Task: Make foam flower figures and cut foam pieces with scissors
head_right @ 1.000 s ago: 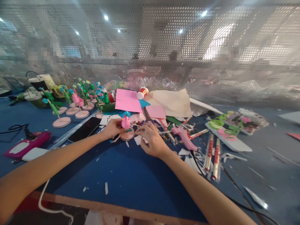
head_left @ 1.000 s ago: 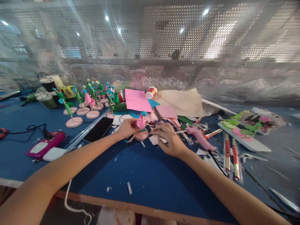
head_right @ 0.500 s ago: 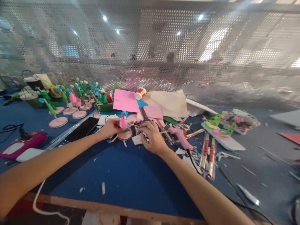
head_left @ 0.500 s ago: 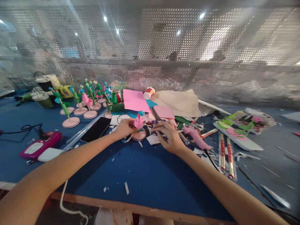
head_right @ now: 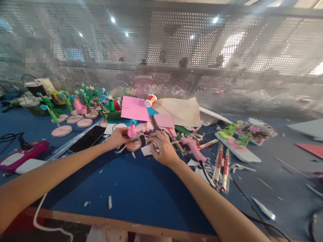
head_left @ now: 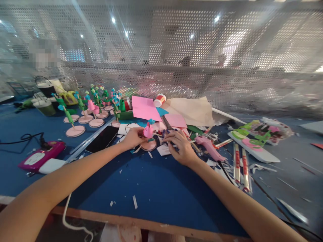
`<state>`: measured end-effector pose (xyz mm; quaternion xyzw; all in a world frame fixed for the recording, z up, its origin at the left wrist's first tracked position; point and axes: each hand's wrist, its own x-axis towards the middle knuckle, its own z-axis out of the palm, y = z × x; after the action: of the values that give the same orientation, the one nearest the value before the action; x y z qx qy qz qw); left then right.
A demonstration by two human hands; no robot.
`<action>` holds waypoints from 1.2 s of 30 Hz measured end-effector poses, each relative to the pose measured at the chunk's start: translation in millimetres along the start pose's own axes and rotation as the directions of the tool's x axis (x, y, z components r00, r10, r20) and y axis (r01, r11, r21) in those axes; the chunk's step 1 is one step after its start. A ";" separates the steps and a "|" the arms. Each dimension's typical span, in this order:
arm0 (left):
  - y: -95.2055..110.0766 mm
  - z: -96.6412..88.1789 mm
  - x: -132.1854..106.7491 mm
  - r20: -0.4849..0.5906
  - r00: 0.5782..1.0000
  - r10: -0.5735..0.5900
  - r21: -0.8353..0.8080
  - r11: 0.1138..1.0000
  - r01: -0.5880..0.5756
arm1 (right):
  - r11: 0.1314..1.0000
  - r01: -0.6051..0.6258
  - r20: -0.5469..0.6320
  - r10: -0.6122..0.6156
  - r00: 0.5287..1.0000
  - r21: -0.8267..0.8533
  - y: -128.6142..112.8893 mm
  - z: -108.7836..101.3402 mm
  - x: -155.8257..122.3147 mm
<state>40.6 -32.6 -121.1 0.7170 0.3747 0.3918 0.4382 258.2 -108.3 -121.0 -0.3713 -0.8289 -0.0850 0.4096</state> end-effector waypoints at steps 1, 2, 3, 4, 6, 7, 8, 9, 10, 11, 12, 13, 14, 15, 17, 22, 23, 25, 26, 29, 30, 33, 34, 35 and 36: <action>0.0 0.1 0.0 0.001 1.000 -0.001 0.002 1.000 0.001 | 1.000 0.002 -0.002 -0.002 1.000 -0.003 -0.1 0.1 0.0; 0.1 0.2 0.1 0.002 1.000 -0.002 0.004 1.000 0.002 | 1.000 0.006 -0.004 -0.006 1.000 -0.005 -0.2 0.1 0.0; -0.1 0.2 0.1 0.002 1.000 -0.003 0.006 1.000 0.003 | 1.000 0.010 -0.005 -0.010 1.000 -0.007 -0.3 0.1 0.1; -0.3 0.2 0.2 0.000 1.000 -0.004 0.009 1.000 0.004 | 1.000 0.011 -0.004 -0.011 1.000 -0.008 -0.5 0.0 0.3; -1.4 0.1 0.3 -0.005 1.000 0.001 0.018 1.000 0.000 | 1.000 0.007 -0.004 -0.007 1.000 -0.007 -1.2 -0.1 0.8; -2.0 0.0 0.4 -0.005 1.000 0.005 0.022 1.000 -0.005 | 1.000 0.005 -0.006 -0.005 1.000 -0.007 -1.5 0.0 1.0; -2.7 -0.1 0.4 -0.004 1.000 0.010 0.022 1.000 -0.010 | 1.000 0.004 -0.011 -0.004 1.000 -0.009 -1.8 0.3 1.2; -3.3 -0.2 0.5 -0.001 1.000 0.015 0.019 1.000 -0.015 | 1.000 0.005 -0.020 -0.005 1.000 -0.012 -2.0 0.7 1.4; -3.7 -0.2 0.4 0.003 1.000 0.018 0.013 1.000 -0.018 | 1.000 0.007 -0.032 -0.007 0.999 -0.017 -2.1 1.3 1.4; -4.0 -0.2 0.4 0.004 1.000 0.019 0.007 1.000 -0.019 | 1.000 0.008 -0.045 -0.009 0.999 -0.023 -2.0 2.0 1.4; -4.1 0.0 0.3 0.004 1.000 0.017 -0.001 1.000 -0.017 | 0.999 0.005 -0.057 -0.006 0.998 -0.033 -1.7 2.7 1.2; -4.1 0.2 0.2 0.005 1.000 0.013 -0.010 1.000 -0.013 | 0.999 -0.002 -0.070 -0.001 0.998 -0.047 -1.3 3.4 1.0; -4.0 0.4 0.1 0.004 1.000 0.009 -0.018 1.000 -0.009 | 0.998 -0.010 -0.080 0.005 0.997 -0.067 -0.8 4.0 0.8; -3.9 0.6 0.0 0.003 1.000 0.004 -0.025 1.000 -0.004 | 0.996 -0.015 -0.090 0.007 0.996 -0.089 -0.4 4.4 0.7; -3.7 0.8 -0.2 0.005 1.000 0.002 -0.031 1.000 -0.002 | 0.991 -0.016 -0.102 0.002 0.995 -0.133 0.3 4.5 0.7; -3.4 0.3 -0.4 0.009 1.000 -0.008 -0.009 1.000 0.008 | 0.984 0.024 -0.119 -0.045 0.992 -0.174 -0.6 2.6 2.0; -3.1 0.2 -0.5 0.009 1.000 -0.012 -0.004 1.000 0.012 | 0.984 0.021 -0.123 -0.043 0.991 -0.175 -1.0 2.3 2.1; -2.3 0.3 -0.7 0.007 1.000 -0.013 0.000 1.000 0.013 | 0.986 0.003 -0.121 -0.024 0.992 -0.170 -1.6 1.7 2.0; -1.8 0.5 -0.9 0.006 1.000 -0.012 -0.002 1.000 0.012 | 0.987 -0.005 -0.115 -0.014 0.993 -0.163 -1.7 1.5 1.9; -1.5 1.3 -1.1 0.007 1.000 -0.011 -0.020 1.000 0.011 | 0.991 -0.015 -0.085 0.004 0.996 -0.136 -2.0 0.5 1.3; -1.8 1.5 -1.0 0.008 1.000 -0.012 -0.024 1.000 0.012 | 0.992 -0.016 -0.076 0.007 0.997 -0.125 -2.1 0.1 1.1; -3.5 1.5 -0.5 0.003 1.000 -0.006 -0.014 1.000 0.006 | 0.996 -0.010 -0.047 0.005 0.999 -0.091 -2.4 -1.8 0.8; -4.2 1.3 -0.3 0.001 1.000 -0.001 -0.005 1.000 0.001 | 0.997 -0.007 -0.033 0.005 0.999 -0.082 -2.5 -2.5 0.8; -4.8 1.1 -0.1 -0.002 1.000 0.002 0.006 1.000 -0.002 | 0.997 -0.005 -0.018 0.004 1.000 -0.074 -2.5 -3.2 0.7; -5.3 0.8 0.0 -0.003 1.000 0.005 0.017 1.000 -0.004 | 0.998 -0.002 -0.005 0.002 1.000 -0.067 -2.6 -3.9 0.6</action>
<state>40.3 -31.1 -126.2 0.7209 0.3770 0.3906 0.4308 258.7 -111.6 -117.6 -0.3855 -0.8243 -0.1131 0.3990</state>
